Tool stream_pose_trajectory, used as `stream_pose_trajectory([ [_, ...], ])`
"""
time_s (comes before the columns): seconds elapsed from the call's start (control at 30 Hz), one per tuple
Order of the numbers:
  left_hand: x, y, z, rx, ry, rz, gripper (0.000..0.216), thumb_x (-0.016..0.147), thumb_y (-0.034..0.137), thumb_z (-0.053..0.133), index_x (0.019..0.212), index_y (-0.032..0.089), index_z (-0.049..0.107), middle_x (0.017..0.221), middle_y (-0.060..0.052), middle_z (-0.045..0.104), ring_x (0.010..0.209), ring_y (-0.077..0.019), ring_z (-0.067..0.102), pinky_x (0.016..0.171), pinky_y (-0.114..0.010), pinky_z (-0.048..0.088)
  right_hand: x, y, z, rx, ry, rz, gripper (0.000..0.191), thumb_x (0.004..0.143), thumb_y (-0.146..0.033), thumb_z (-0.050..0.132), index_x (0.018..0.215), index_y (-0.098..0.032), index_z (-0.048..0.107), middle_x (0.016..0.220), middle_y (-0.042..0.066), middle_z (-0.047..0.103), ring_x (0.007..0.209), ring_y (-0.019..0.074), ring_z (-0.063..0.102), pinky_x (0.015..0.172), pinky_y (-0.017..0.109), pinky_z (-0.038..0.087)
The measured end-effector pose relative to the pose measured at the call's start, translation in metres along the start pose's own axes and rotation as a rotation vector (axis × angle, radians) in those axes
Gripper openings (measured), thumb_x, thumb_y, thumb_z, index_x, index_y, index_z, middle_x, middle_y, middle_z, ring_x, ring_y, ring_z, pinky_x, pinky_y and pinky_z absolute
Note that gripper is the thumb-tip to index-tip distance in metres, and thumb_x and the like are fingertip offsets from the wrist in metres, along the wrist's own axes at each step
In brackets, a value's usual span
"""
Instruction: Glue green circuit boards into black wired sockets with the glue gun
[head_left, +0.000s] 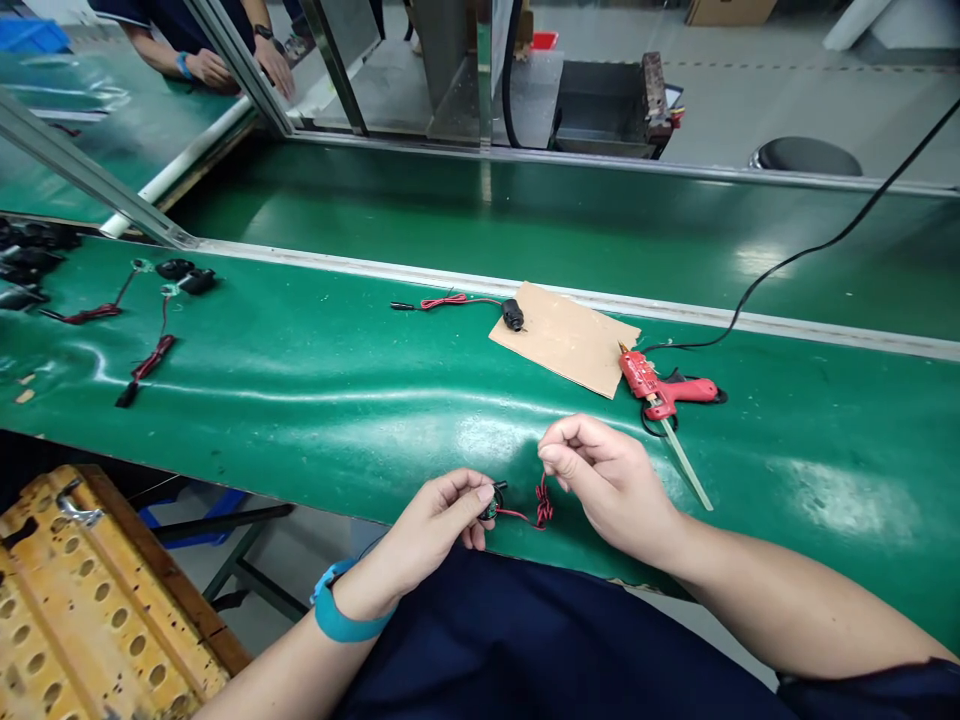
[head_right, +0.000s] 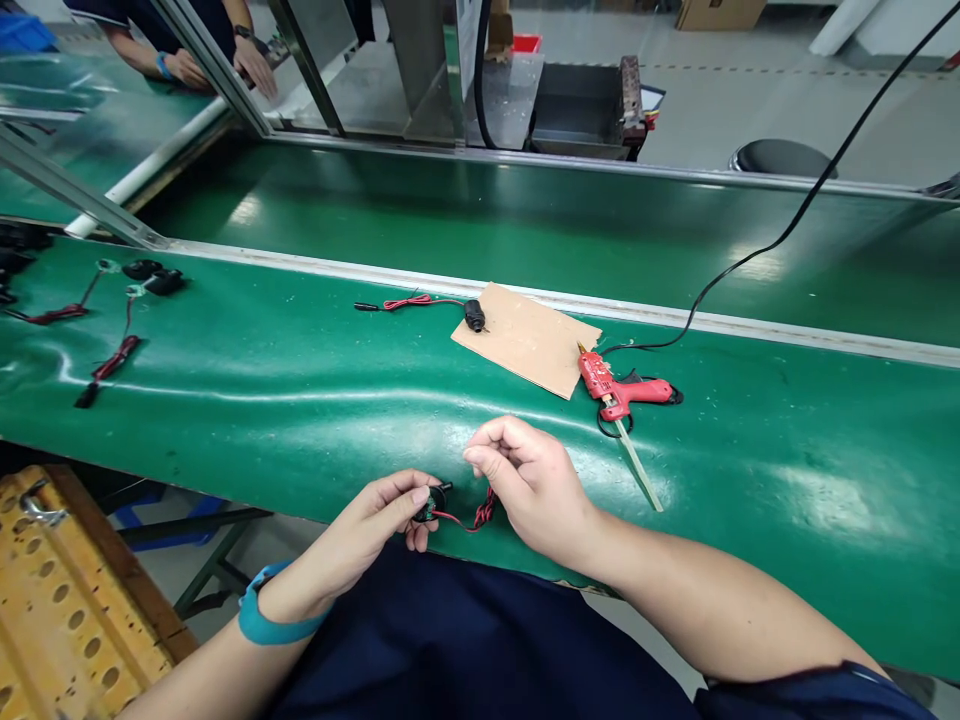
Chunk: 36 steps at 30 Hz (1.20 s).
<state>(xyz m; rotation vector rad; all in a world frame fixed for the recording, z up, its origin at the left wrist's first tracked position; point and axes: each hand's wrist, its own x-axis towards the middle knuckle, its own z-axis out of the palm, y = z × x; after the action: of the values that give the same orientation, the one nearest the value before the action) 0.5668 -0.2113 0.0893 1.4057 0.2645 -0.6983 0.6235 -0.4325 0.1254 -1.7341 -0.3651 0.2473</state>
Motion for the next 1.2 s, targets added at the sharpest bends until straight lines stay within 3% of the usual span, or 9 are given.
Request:
stream_pose_trajectory([
  [0.2,0.002,-0.002,-0.001,0.038,-0.028,0.044,0.049,0.096,0.062,0.053,0.095,0.014,0.06,0.076,-0.003,0.064,0.061,-0.0134,0.061,0.059,-0.027,0.046,0.004,0.002,0.005,-0.074,-0.309,0.072,0.02,0.103,-0.032,0.054,0.101,-0.019,0.068,0.084,0.001,0.067,0.065,0.0115,0.061,0.058,0.023,0.05],
  [0.4,0.006,-0.004,-0.001,0.082,-0.058,0.075,0.05,0.099,0.061,0.049,0.097,0.013,0.062,0.071,-0.002,0.061,0.06,-0.0135,0.06,0.059,-0.028,0.047,0.007,0.008,0.015,-0.272,-0.366,-0.299,0.023,0.102,-0.019,0.053,0.123,-0.016,0.063,0.103,0.008,0.071,0.091,0.0175,0.066,0.082,0.03,0.054],
  [0.63,0.005,-0.007,-0.003,0.089,-0.097,0.058,0.046,0.098,0.057,0.055,0.099,0.012,0.063,0.076,-0.002,0.063,0.062,-0.0122,0.06,0.063,-0.027,0.048,0.016,0.01,0.013,-0.276,-0.436,-0.387,0.017,0.104,-0.019,0.053,0.101,-0.017,0.069,0.087,0.005,0.071,0.08,0.0157,0.065,0.076,0.028,0.052],
  [0.77,0.005,-0.007,-0.004,0.098,-0.182,0.049,0.044,0.096,0.056,0.059,0.1,0.012,0.064,0.082,-0.003,0.064,0.064,-0.0118,0.06,0.063,-0.027,0.048,0.022,0.006,0.005,-0.162,-0.549,-0.34,0.02,0.103,-0.015,0.051,0.099,-0.017,0.07,0.086,0.003,0.071,0.079,0.013,0.065,0.075,0.025,0.051],
  [1.07,0.008,-0.008,-0.002,0.064,-0.183,0.037,0.051,0.093,0.064,0.058,0.1,0.014,0.061,0.071,-0.001,0.063,0.061,-0.0133,0.059,0.062,-0.028,0.047,0.019,0.007,-0.001,-0.242,-0.329,-0.238,0.014,0.101,-0.017,0.054,0.094,-0.017,0.066,0.083,0.002,0.069,0.074,0.0124,0.061,0.07,0.025,0.047],
  [1.2,0.006,-0.004,-0.001,0.07,-0.118,0.018,0.052,0.099,0.063,0.046,0.094,0.014,0.062,0.069,-0.003,0.064,0.062,-0.0148,0.06,0.063,-0.029,0.048,0.017,0.005,-0.005,-0.226,-0.324,-0.211,0.011,0.099,-0.021,0.059,0.094,-0.017,0.068,0.079,0.001,0.065,0.068,0.0114,0.056,0.065,0.025,0.045],
])
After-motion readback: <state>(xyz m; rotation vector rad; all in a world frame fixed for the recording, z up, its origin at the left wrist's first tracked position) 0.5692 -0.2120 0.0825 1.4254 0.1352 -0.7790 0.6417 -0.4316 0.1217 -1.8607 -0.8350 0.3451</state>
